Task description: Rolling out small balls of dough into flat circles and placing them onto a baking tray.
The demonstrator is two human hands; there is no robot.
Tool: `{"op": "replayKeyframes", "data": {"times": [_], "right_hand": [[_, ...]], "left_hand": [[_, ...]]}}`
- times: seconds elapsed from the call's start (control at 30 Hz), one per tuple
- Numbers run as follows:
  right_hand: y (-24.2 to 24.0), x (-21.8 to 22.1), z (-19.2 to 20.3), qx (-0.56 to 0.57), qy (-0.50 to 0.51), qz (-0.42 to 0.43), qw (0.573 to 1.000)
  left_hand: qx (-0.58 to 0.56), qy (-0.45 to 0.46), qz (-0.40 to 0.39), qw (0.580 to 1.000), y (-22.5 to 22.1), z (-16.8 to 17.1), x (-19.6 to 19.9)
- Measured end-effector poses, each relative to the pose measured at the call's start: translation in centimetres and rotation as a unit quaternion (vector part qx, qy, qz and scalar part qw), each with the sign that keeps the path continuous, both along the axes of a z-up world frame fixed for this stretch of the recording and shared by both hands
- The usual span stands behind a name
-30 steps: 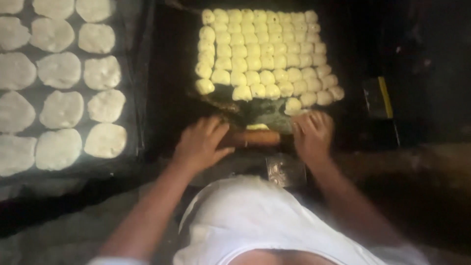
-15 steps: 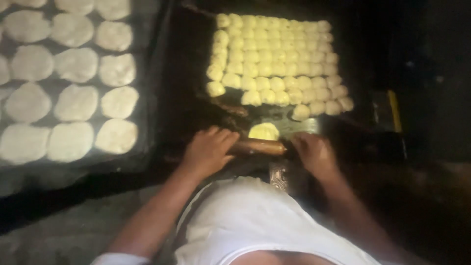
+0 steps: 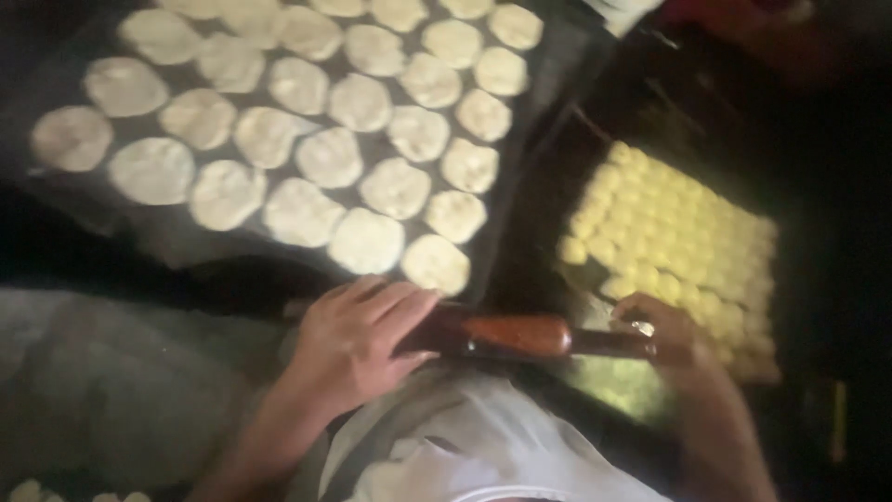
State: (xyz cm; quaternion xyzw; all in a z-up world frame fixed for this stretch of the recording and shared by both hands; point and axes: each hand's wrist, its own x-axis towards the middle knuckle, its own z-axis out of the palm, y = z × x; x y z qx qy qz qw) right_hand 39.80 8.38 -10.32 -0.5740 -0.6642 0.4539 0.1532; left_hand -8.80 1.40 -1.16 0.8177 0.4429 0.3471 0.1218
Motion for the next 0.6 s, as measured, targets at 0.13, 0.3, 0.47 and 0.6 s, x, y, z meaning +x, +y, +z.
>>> {"op": "replayKeyframes", "data": {"times": [0.13,0.3,0.47,0.6], "right_hand": [[8.0,-16.0,10.9,-0.019,-0.295,0.036,0.955],[21.2,-34.5,12.3,0.240,-0.198,0.217,0.925],[31.3,-47.7,6.6,0.539,-0.049,0.241,0.806],[35.6,-49.1,-1.8,0.711,-0.157,0.301,0.615]], "left_hand": [[0.010,-0.025,0.089,0.996,-1.1,-1.5,-5.9],[0.005,-0.050,0.166,0.985,-2.8,-2.8,-11.2],[-0.004,-0.058,0.250,0.967,-4.8,-5.9,-13.9],[-0.119,-0.034,0.287,0.950,-6.2,-7.0,-14.4]]}}
